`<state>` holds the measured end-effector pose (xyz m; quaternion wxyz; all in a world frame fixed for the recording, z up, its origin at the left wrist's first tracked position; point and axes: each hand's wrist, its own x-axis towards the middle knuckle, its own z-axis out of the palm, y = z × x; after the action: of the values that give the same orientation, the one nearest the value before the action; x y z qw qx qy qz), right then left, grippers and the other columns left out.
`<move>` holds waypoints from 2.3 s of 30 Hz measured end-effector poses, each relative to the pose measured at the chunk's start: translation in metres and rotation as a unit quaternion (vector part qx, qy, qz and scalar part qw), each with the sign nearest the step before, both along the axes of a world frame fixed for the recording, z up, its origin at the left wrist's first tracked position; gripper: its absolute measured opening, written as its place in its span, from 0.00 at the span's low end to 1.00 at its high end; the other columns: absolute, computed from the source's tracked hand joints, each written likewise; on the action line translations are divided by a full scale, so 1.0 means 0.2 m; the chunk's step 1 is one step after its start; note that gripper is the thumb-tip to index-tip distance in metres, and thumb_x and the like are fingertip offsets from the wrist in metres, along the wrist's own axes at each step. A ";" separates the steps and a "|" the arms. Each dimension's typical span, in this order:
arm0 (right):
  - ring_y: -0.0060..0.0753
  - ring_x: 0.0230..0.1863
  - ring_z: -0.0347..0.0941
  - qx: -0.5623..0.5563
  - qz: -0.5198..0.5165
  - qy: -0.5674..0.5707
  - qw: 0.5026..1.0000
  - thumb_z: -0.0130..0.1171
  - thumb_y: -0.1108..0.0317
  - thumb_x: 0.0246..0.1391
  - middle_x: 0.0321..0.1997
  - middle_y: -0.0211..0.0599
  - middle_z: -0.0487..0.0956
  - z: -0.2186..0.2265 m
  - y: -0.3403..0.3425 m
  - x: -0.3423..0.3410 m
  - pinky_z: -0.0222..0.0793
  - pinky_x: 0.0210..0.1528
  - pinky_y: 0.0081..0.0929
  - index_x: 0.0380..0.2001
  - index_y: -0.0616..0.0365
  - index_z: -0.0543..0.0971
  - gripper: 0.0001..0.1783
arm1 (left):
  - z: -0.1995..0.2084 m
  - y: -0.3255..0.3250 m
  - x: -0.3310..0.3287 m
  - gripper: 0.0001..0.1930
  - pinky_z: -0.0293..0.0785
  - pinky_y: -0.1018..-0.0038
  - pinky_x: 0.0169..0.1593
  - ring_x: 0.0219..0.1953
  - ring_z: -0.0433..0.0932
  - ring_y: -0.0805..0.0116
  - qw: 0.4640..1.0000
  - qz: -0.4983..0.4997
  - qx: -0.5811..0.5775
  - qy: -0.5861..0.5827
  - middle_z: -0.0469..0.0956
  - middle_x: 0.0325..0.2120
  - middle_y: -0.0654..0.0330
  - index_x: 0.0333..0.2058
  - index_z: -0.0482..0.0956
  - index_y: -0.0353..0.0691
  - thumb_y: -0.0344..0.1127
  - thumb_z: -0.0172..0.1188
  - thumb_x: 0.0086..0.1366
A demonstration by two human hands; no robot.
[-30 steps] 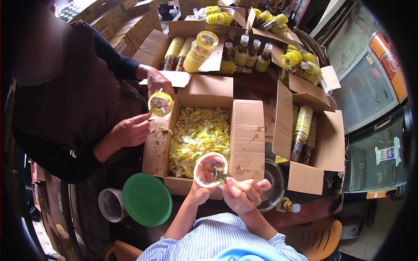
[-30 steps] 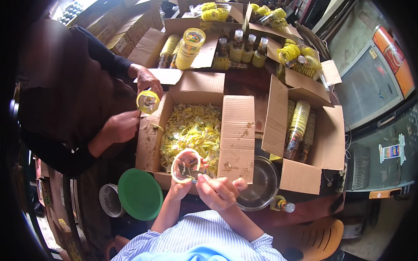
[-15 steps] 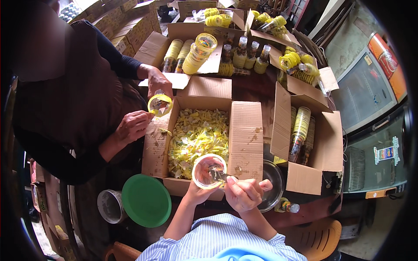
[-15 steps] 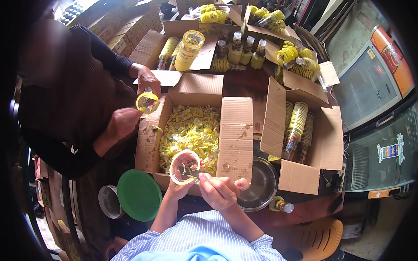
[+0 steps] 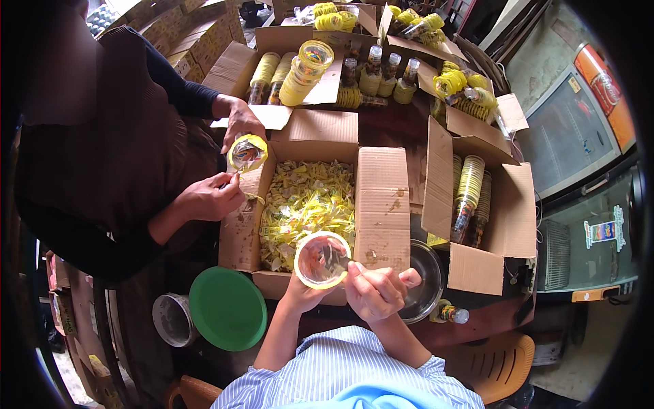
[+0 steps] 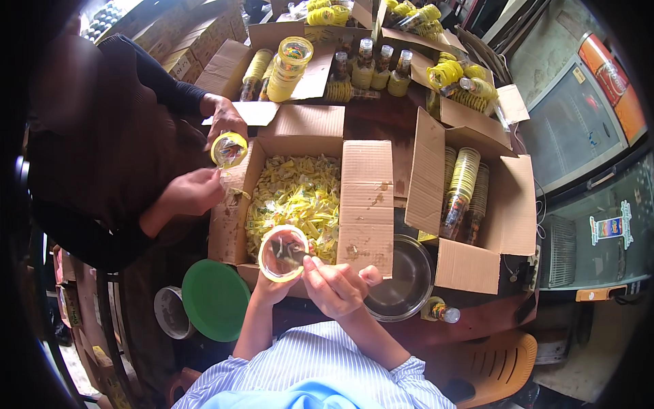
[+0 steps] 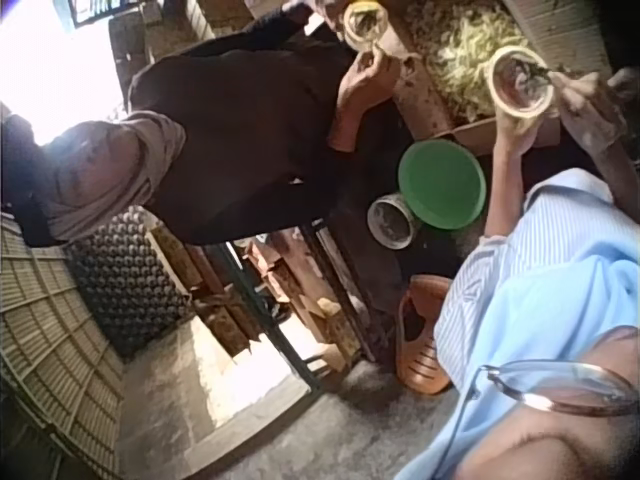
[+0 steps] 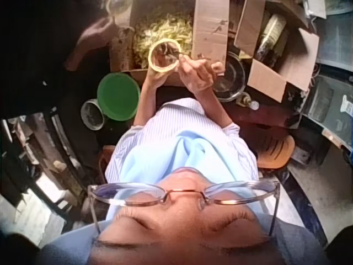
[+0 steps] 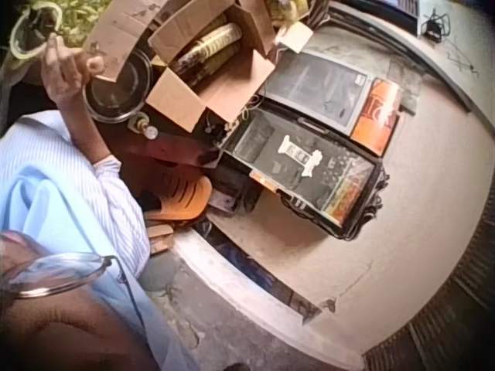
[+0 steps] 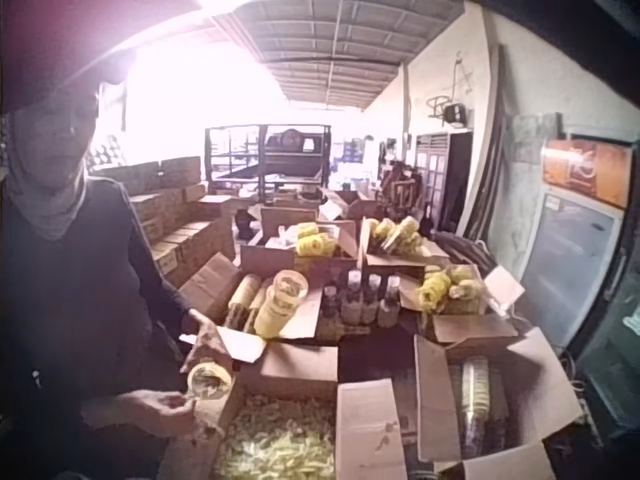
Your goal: The person uses a knife to cut yellow plastic rings from a roll, dropping the cut pieces into a cardboard box. Another person nearby also cuts similar rings and places them into the same box. The camera wearer occasionally picks up and stacks the plastic rolls.
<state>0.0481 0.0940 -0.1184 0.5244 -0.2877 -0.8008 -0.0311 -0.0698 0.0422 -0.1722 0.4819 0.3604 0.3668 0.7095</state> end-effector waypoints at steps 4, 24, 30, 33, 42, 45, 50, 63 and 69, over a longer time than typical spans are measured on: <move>0.14 0.17 0.63 -0.049 0.005 0.011 0.999 0.65 0.75 0.32 0.18 0.15 0.73 -0.01 0.04 0.01 0.46 0.35 0.25 0.26 0.49 0.79 0.12 | -0.03 -0.01 0.01 0.37 0.61 0.68 0.53 0.52 0.64 0.65 1.000 0.009 0.014 0.012 0.64 0.48 0.58 0.54 0.56 0.41 0.25 0.65 0.45; 0.19 0.19 0.64 -0.208 0.013 0.062 0.976 0.66 0.74 0.35 0.18 0.23 0.73 0.00 0.08 0.06 0.48 0.35 0.24 0.24 0.52 0.78 0.09 | 0.01 0.02 -0.05 0.36 0.64 0.69 0.53 0.51 0.65 0.65 0.990 0.031 0.026 0.136 0.64 0.47 0.58 0.52 0.57 0.39 0.24 0.66 0.44; 0.15 0.21 0.66 -0.346 0.175 0.021 0.921 0.65 0.71 0.38 0.20 0.19 0.74 0.02 0.10 0.10 0.44 0.34 0.24 0.26 0.47 0.80 0.08 | 0.02 0.03 -0.11 0.36 0.66 0.68 0.51 0.47 0.69 0.63 0.952 0.076 -0.015 0.296 0.67 0.43 0.57 0.49 0.56 0.38 0.28 0.69 0.43; 0.15 0.22 0.66 -0.362 0.201 -0.052 0.909 0.64 0.70 0.38 0.20 0.18 0.74 0.03 0.16 0.12 0.42 0.35 0.26 0.26 0.45 0.80 0.08 | 0.05 0.02 -0.14 0.37 0.65 0.67 0.51 0.47 0.69 0.61 0.922 0.084 -0.011 0.378 0.69 0.43 0.55 0.49 0.56 0.38 0.30 0.70 0.42; 0.14 0.19 0.65 -0.366 0.174 -0.067 0.912 0.64 0.70 0.39 0.21 0.19 0.74 0.10 0.26 0.14 0.42 0.37 0.25 0.25 0.46 0.81 0.06 | 0.10 0.01 -0.22 0.38 0.64 0.66 0.52 0.47 0.70 0.59 0.898 0.074 0.005 0.433 0.70 0.43 0.54 0.50 0.55 0.38 0.30 0.70 0.43; 0.13 0.19 0.65 -0.374 0.242 -0.099 0.890 0.64 0.70 0.38 0.22 0.18 0.75 0.08 0.21 0.13 0.42 0.37 0.26 0.24 0.46 0.81 0.06 | 0.09 0.01 -0.23 0.38 0.64 0.67 0.52 0.47 0.70 0.60 0.903 0.073 -0.004 0.422 0.70 0.43 0.54 0.50 0.55 0.38 0.31 0.70 0.43; 0.14 0.18 0.65 -0.407 0.211 -0.069 0.886 0.63 0.70 0.39 0.21 0.18 0.75 0.02 0.22 0.09 0.42 0.36 0.25 0.24 0.47 0.80 0.05 | 0.08 0.01 -0.22 0.36 0.65 0.68 0.52 0.47 0.70 0.61 0.922 0.076 -0.014 0.381 0.70 0.42 0.54 0.49 0.57 0.37 0.30 0.70 0.43; 0.23 0.19 0.69 -0.424 0.056 0.014 0.904 0.64 0.74 0.38 0.20 0.31 0.77 -0.08 0.17 0.10 0.63 0.28 0.20 0.29 0.61 0.78 0.10 | 0.07 0.03 -0.22 0.35 0.68 0.70 0.49 0.46 0.70 0.61 0.914 0.134 -0.034 0.381 0.68 0.42 0.54 0.49 0.57 0.35 0.29 0.68 0.44; 0.22 0.17 0.70 -0.522 -0.057 -0.144 0.839 0.66 0.68 0.35 0.18 0.31 0.77 -0.41 0.20 0.29 0.59 0.39 0.26 0.39 0.57 0.77 0.22 | 0.05 0.01 -0.20 0.36 0.69 0.68 0.49 0.48 0.69 0.59 0.895 0.143 -0.036 0.420 0.67 0.44 0.53 0.51 0.54 0.37 0.30 0.67 0.46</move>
<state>0.1057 0.1339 -0.2014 0.1728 -0.5561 -0.7471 0.3205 -0.1106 0.0452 -0.1614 0.1886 0.5509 0.6082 0.5395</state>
